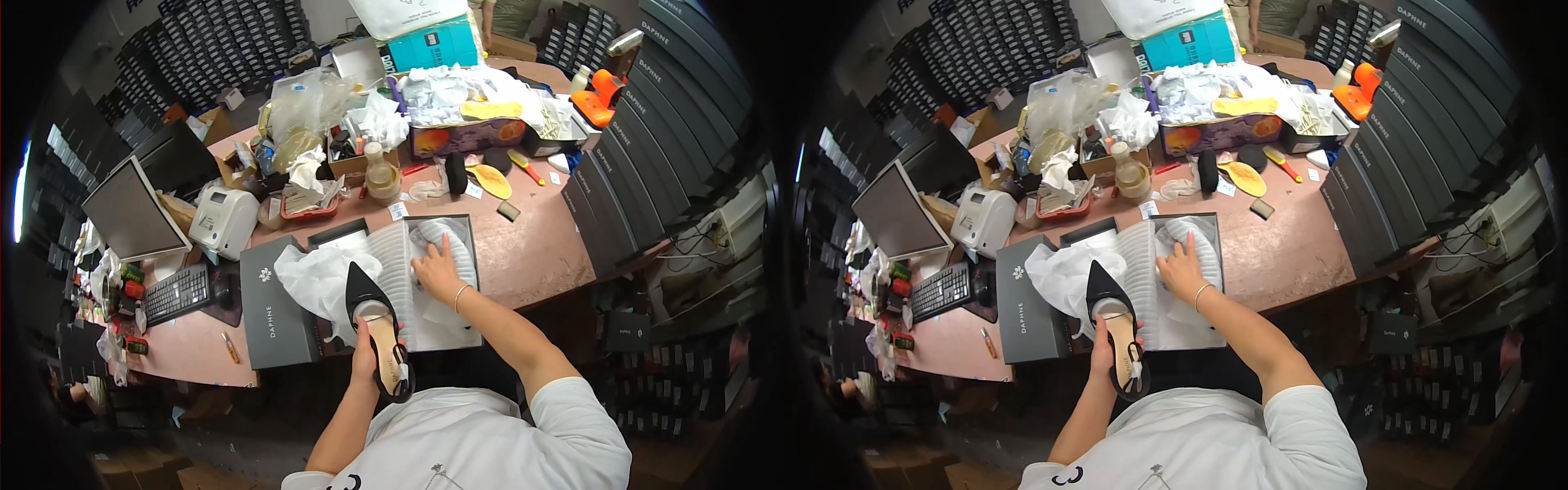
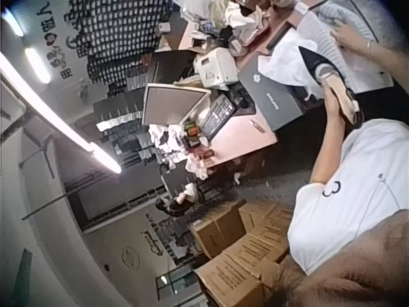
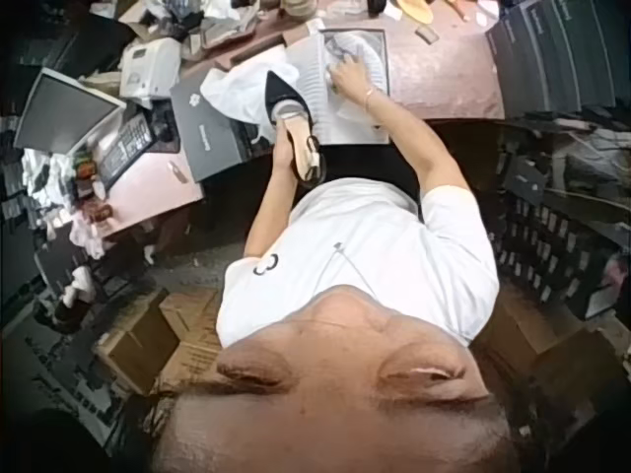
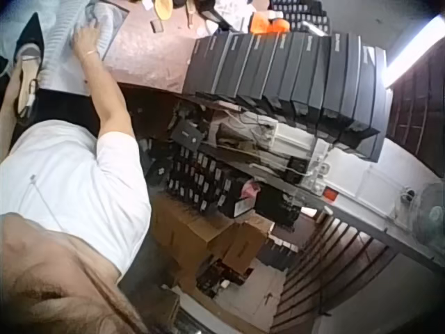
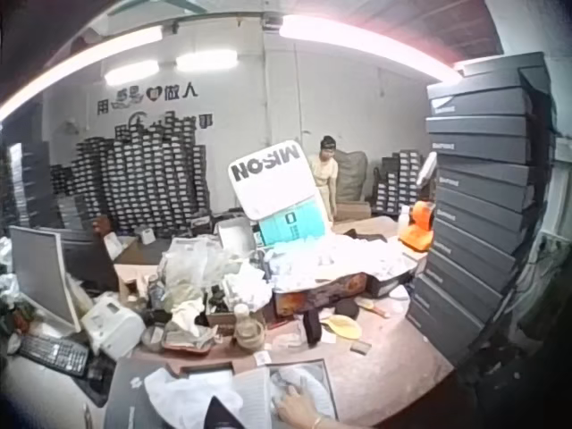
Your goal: Inspecting and packaging pairs of high-heeled shoes into boxes with protective tissue paper.
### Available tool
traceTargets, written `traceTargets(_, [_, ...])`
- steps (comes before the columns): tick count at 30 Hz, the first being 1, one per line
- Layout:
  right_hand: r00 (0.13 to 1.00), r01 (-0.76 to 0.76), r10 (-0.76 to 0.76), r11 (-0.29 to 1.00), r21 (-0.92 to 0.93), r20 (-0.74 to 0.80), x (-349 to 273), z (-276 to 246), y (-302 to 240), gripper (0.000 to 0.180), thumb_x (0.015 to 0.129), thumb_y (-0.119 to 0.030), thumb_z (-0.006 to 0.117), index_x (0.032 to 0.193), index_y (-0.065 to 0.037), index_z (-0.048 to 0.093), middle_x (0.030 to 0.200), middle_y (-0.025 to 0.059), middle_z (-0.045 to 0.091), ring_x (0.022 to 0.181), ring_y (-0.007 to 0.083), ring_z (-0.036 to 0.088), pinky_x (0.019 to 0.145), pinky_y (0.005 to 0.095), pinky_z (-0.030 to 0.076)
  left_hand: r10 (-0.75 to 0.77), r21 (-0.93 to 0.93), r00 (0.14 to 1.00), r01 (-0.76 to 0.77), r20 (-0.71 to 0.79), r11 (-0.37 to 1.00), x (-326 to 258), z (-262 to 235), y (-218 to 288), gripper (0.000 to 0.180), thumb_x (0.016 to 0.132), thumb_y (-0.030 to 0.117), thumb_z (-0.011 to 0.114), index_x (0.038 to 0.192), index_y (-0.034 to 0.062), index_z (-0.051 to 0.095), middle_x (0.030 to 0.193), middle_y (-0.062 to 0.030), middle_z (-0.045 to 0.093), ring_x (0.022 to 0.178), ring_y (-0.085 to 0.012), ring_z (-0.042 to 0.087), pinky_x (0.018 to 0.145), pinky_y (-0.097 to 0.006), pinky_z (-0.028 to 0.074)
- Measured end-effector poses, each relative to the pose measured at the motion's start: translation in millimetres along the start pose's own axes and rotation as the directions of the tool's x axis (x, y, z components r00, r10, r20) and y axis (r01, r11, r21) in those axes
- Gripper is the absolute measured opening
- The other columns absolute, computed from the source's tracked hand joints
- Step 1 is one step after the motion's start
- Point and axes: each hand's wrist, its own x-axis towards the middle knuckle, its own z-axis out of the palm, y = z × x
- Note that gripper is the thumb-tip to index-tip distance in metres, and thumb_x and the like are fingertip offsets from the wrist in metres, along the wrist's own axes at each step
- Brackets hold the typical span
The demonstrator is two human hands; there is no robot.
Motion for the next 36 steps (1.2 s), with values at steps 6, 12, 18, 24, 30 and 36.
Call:
traceTargets(6, [0.959,0.118,0.172,0.485,0.866,-0.227,-27.8,-125.0,-16.3,0.045,0.064,-0.011,0.082,0.102,-0.004,0.058,0.092,0.0097,0.059,0.084,0.0277,0.059,0.068,0.0333,0.050,0.046,0.016,0.998,-0.047,0.031,0.999,-2.7,27.7,15.8,0.071,0.089,0.072,0.030,0.109,0.0085,0.055,0.088,-0.0071,0.060,0.070,-0.0190,0.060,0.063,-0.033,0.051])
traceTargets(12, [0.902,0.280,0.052,0.683,0.675,-0.428,-35.1,-120.8,-67.3,0.035,0.067,-0.009,0.077,0.097,-0.006,0.060,0.094,0.0096,0.058,0.086,0.0286,0.059,0.073,0.0366,0.051,0.016,0.049,1.000,-0.015,-0.012,0.999,-9.1,38.8,2.8,0.054,0.096,0.057,0.035,0.112,0.0090,0.053,0.097,-0.0057,0.061,0.087,-0.0166,0.061,0.072,-0.031,0.052])
traceTargets(18, [0.888,0.382,-0.145,0.760,0.526,-0.436,-40.4,-99.0,-69.5,0.038,0.065,-0.009,0.076,0.100,-0.006,0.060,0.098,0.0069,0.058,0.089,0.0285,0.057,0.083,0.0361,0.046,-0.050,-0.030,0.990,0.055,0.135,0.998,-3.7,3.9,-18.5,0.057,0.097,0.056,0.032,0.121,0.0072,0.048,0.094,-0.0090,0.062,0.080,-0.0199,0.063,0.069,-0.032,0.053])
traceTargets(24, [0.946,0.119,0.205,0.504,0.856,-0.252,-41.5,-114.6,-68.9,0.068,0.073,-0.017,0.076,0.133,-0.006,0.044,0.124,0.0189,0.049,0.115,0.0358,0.049,0.099,0.0410,0.039,-0.061,0.199,0.990,0.035,0.124,0.979,-13.3,6.4,-0.7,0.069,0.094,0.065,0.022,0.103,0.0077,0.059,0.081,-0.0085,0.062,0.069,-0.0174,0.061,0.061,-0.030,0.051])
traceTargets(30, [0.971,0.071,0.172,0.451,0.890,-0.164,-34.8,-87.1,-82.3,0.071,0.078,-0.011,0.069,0.141,-0.009,0.035,0.122,0.0220,0.051,0.104,0.0402,0.057,0.086,0.0397,0.050,0.029,0.148,1.000,-0.028,-0.005,0.989,-11.9,13.1,-27.4,0.071,0.092,0.069,0.022,0.106,0.0063,0.053,0.079,-0.0073,0.059,0.066,-0.0178,0.059,0.059,-0.030,0.050])
traceTargets(36, [0.980,0.023,0.171,0.418,0.908,-0.103,-25.4,-118.8,-39.4,0.068,0.078,-0.026,0.073,0.135,-0.006,0.043,0.122,0.0218,0.053,0.110,0.0379,0.054,0.093,0.0420,0.043,-0.104,0.287,0.953,0.019,0.286,0.958,26.1,-9.0,25.7,0.075,0.093,0.068,0.022,0.107,0.0025,0.056,0.085,-0.0097,0.064,0.063,-0.0178,0.061,0.057,-0.030,0.052])
